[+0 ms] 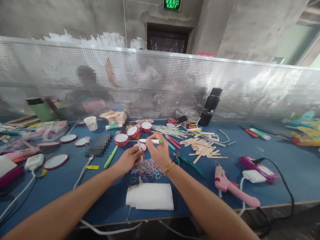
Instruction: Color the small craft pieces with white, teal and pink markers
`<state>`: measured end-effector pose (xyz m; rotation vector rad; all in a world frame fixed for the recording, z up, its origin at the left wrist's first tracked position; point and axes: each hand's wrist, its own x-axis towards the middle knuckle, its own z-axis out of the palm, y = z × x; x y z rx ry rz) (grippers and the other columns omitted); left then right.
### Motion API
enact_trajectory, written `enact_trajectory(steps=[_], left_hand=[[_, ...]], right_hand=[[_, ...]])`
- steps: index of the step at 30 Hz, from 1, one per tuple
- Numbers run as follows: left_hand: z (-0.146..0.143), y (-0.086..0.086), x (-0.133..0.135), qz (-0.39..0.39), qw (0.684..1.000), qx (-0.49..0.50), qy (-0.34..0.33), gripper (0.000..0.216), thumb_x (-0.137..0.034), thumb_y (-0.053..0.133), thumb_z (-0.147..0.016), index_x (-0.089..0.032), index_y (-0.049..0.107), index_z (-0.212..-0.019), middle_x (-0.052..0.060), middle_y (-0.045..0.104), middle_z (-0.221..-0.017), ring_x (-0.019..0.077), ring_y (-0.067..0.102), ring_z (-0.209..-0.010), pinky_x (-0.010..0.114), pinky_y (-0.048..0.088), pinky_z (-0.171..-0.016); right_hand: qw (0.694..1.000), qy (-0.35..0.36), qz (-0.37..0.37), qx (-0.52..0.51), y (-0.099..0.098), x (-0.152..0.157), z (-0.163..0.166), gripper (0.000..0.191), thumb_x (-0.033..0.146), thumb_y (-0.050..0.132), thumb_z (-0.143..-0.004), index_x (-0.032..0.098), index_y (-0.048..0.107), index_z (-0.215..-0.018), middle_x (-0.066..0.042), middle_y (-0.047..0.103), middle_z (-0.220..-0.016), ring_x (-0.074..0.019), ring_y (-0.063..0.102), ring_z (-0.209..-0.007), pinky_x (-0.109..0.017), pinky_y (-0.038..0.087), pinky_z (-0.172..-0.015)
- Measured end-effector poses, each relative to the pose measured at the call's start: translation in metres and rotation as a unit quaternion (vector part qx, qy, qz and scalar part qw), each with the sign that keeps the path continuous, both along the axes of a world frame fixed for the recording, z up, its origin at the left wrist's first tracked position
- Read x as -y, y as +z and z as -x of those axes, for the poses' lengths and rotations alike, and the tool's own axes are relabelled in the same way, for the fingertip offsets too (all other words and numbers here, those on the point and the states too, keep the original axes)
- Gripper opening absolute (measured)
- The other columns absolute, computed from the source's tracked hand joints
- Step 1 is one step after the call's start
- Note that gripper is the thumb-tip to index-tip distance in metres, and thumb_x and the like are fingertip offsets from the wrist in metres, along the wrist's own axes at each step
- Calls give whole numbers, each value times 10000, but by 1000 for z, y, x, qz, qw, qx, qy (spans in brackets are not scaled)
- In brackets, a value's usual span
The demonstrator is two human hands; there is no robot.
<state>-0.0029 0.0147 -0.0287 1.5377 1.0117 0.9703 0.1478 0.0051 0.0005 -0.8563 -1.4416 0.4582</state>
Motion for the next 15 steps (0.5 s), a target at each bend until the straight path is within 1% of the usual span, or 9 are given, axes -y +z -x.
enact_trajectory(steps=[3,7,15], left_hand=[[0,-1,0,1,1000,-3,-2,433,-608,582,-756,-178,561,-707,-74,365,-458,80,285,-420,243,178,-437],[0,1,0,-9,1000,-8,4,414,-589,572,-772,-180,556,-711,-69,381,-465,82,301,-429,242,204,-444],[-1,1,2,-1,1000,-12,1,424,-598,569,-768,-178,557,-718,-73,362,-473,84,294,-434,245,202,-449]], right_hand=[[1000,-6,5,10,0,0,0,170,273,579,-859,213,553,-702,24,606,-636,-145,559,-610,-287,438,-632],[1000,-26,0,0,0,-1,-1,163,272,581,-860,213,555,-710,26,602,-641,-146,564,-627,-296,444,-662],[1000,-6,9,2,0,1,1,165,278,583,-857,214,554,-707,25,604,-629,-146,559,-609,-289,443,-626]])
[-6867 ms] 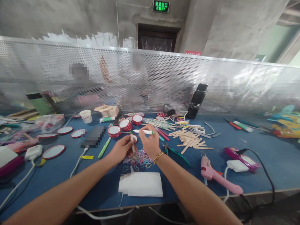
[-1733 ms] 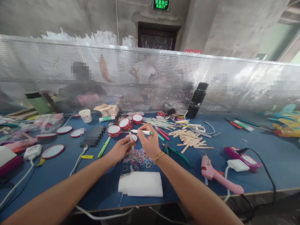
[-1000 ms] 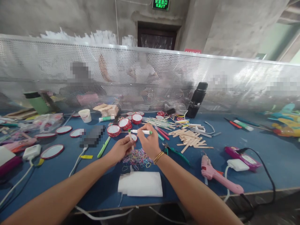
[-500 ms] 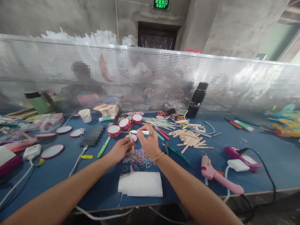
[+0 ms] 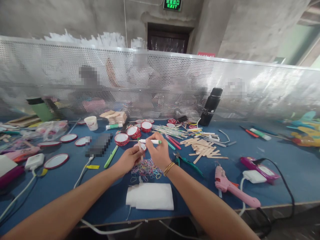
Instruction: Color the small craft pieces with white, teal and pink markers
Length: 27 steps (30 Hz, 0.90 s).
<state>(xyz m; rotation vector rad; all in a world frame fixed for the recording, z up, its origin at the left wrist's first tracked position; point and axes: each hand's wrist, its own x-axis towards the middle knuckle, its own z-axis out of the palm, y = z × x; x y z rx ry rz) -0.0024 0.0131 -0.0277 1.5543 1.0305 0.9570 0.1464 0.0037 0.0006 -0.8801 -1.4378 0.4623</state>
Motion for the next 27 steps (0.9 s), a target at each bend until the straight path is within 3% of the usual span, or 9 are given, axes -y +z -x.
enact_trajectory(steps=[27], left_hand=[[1,-6,-3,-7,1000,-5,-11,448,-622,570,-783,-179,560,-715,-75,354,-476,82,289,-429,253,188,-452]], right_hand=[[1000,-11,-5,2,-1,-2,0,171,275,583,-861,215,550,-704,27,601,-637,-145,559,-613,-289,444,-633]])
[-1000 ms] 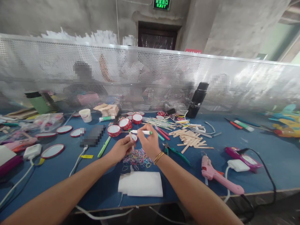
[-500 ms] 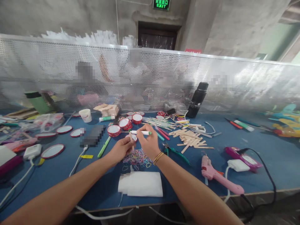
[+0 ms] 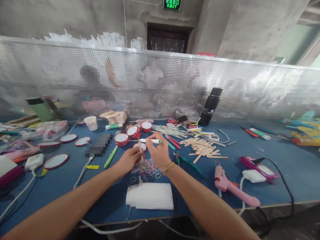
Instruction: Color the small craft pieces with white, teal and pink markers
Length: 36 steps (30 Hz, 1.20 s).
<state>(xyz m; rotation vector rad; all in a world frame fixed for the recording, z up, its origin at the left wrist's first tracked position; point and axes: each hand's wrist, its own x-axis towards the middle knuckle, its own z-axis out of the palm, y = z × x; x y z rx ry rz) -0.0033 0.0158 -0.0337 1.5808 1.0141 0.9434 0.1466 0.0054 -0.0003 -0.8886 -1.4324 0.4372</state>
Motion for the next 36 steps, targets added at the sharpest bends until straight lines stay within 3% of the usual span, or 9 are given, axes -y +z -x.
enact_trajectory(steps=[28,36], left_hand=[[3,0,-2,-23,999,-26,11,407,-574,535,-824,-178,570,-736,-54,411,-516,93,331,-450,248,223,-455],[1,1,0,-14,1000,-10,-6,408,-583,544,-814,-184,552,-731,-77,348,-488,86,284,-441,243,199,-453]], right_hand=[[1000,-7,-5,-25,2,0,-1,171,286,579,-870,215,557,-716,19,612,-655,-156,575,-639,-304,453,-663],[1000,9,4,-22,1,1,0,166,278,586,-867,211,553,-718,23,609,-651,-148,579,-630,-290,454,-647]])
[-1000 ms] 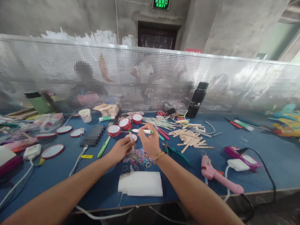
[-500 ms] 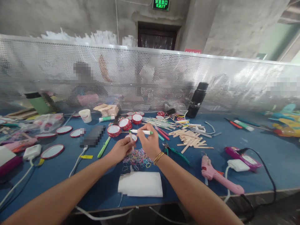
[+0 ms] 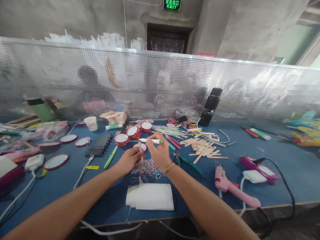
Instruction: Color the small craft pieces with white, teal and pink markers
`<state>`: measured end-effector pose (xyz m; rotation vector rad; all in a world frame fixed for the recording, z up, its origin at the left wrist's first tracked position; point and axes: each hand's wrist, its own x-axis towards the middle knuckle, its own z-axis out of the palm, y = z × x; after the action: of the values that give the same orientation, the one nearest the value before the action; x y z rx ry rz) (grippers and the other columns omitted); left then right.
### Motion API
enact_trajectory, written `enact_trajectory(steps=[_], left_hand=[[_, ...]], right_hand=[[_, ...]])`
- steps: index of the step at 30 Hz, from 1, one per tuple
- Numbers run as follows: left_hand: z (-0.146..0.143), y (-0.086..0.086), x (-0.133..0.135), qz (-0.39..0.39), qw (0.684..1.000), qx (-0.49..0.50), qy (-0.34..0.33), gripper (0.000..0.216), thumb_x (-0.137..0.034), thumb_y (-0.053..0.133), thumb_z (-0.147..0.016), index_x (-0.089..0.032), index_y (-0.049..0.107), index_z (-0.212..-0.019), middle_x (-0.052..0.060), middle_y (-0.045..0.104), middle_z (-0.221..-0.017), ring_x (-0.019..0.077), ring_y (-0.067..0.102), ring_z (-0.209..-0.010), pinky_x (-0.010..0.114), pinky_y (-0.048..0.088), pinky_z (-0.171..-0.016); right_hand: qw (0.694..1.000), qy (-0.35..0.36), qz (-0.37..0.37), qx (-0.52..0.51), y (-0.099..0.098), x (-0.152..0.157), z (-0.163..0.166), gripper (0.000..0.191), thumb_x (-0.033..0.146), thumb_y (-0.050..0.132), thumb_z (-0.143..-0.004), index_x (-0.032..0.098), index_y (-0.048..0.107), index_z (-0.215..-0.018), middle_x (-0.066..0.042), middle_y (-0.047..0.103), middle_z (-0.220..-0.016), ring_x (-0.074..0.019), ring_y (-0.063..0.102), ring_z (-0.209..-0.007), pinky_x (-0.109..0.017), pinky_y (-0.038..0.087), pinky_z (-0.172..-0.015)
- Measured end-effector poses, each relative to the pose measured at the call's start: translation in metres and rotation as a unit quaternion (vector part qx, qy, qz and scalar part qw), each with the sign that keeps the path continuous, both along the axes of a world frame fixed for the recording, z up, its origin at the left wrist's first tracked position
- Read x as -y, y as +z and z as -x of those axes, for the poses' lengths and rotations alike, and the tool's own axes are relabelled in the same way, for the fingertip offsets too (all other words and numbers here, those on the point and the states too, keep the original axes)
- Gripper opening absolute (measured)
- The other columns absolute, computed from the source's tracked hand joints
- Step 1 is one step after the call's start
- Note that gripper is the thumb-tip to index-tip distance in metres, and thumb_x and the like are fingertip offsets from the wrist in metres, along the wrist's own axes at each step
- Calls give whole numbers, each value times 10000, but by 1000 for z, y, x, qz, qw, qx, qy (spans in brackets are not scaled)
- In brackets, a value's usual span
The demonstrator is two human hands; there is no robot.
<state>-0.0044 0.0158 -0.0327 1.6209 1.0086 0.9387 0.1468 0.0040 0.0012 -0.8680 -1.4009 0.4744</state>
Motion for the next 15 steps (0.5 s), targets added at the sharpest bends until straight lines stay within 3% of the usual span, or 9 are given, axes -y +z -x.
enact_trajectory(steps=[15], left_hand=[[0,4,2,-8,1000,-15,12,404,-574,532,-811,-179,557,-731,-71,368,-484,89,306,-438,248,212,-450]], right_hand=[[1000,-4,-1,-23,-1,-2,0,155,283,589,-873,215,560,-737,20,623,-665,-155,599,-653,-299,469,-670]])
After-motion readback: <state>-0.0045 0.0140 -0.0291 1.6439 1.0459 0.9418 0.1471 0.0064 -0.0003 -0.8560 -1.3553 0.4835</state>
